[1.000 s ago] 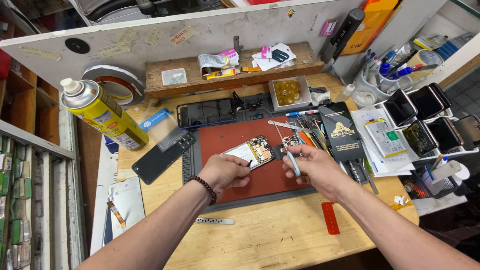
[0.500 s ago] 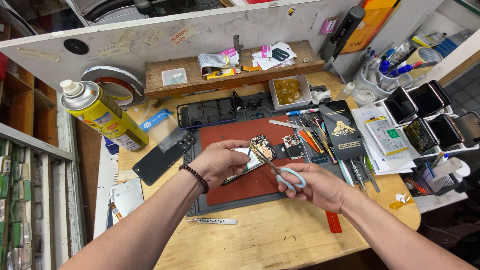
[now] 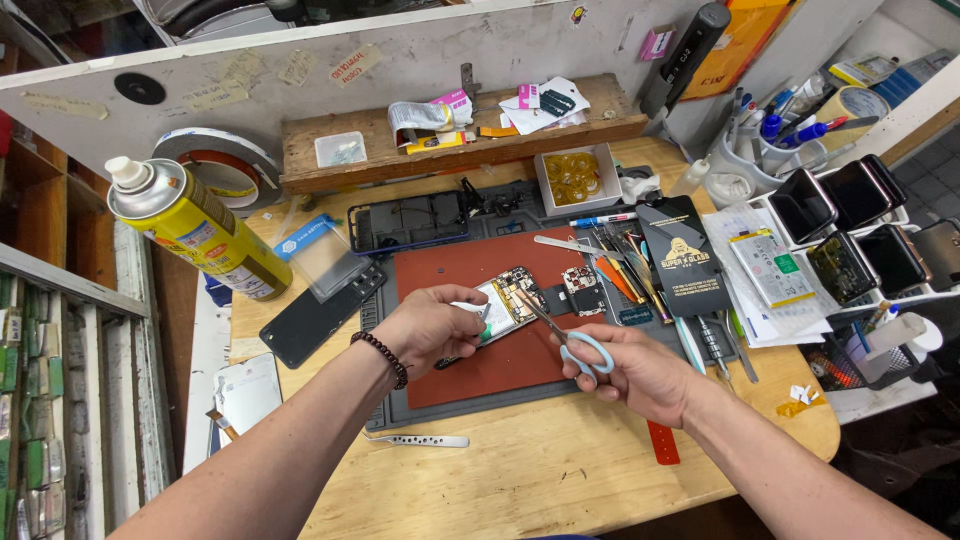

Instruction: The person removes a protective film from a new smartphone battery, applies adhesive tape, and installs the battery into a disassembled phone chassis. They then use scissors to trim a protective film from a screen protector package and apply tape to the phone's internal frame.

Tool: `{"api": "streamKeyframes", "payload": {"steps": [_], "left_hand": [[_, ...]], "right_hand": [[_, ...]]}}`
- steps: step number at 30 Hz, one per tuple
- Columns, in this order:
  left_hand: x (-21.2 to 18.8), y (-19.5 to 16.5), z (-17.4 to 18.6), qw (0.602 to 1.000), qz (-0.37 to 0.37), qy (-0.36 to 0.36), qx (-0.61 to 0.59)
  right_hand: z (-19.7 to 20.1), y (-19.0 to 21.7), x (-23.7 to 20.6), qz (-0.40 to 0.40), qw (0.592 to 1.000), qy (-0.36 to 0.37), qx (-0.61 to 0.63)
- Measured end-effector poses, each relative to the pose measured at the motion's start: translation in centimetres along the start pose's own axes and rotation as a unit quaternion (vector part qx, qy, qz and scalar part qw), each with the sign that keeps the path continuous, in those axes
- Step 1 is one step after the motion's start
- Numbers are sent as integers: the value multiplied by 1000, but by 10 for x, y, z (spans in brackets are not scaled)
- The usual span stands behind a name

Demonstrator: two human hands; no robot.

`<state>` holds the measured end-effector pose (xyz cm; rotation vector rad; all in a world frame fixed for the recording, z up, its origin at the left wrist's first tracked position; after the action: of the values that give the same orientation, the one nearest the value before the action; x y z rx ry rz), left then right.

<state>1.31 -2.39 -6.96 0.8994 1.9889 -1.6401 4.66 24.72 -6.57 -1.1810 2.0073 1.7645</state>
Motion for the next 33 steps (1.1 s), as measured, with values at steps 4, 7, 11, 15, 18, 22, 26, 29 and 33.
{"api": "streamKeyframes", "payload": {"steps": [4, 7, 11, 15, 18, 22, 26, 29, 33], "left_hand": [[2, 1, -3, 1000, 3, 5, -2], [4, 1, -6, 1000, -3, 21, 1], [7, 1, -9, 999, -5, 41, -5], [9, -1, -12, 999, -4, 47, -3], [9, -3, -13, 999, -4, 46, 1], [7, -5, -15, 998, -2, 54, 23], [8, -6, -15, 998, 1, 61, 33], [11, -6, -15, 997, -1, 69, 45], [16, -6, -15, 995, 9, 73, 61]], "right_hand": [[4, -1, 0, 2, 1000, 12, 4], [6, -3, 0, -5, 999, 27, -17], [6, -6, -1, -11, 999, 31, -38], [6, -6, -1, -7, 998, 40, -39], [7, -6, -1, -10, 998, 30, -45], [7, -6, 0, -17, 998, 26, -51], [6, -7, 2, -9, 998, 41, -40], [7, -6, 1, -7, 998, 44, -52], [9, -6, 1, -15, 998, 28, -55]]}}
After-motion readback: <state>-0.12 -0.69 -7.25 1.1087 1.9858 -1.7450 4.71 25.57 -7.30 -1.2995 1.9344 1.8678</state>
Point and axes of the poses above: each hand's wrist, its own x-axis towards the middle knuckle, its own z-axis out of the back of the hand, y = z × x, the point moved 2 cm from there along x, towards the middle knuckle, and after that the axes turned 1 degree about z, right-handed, at the moved point
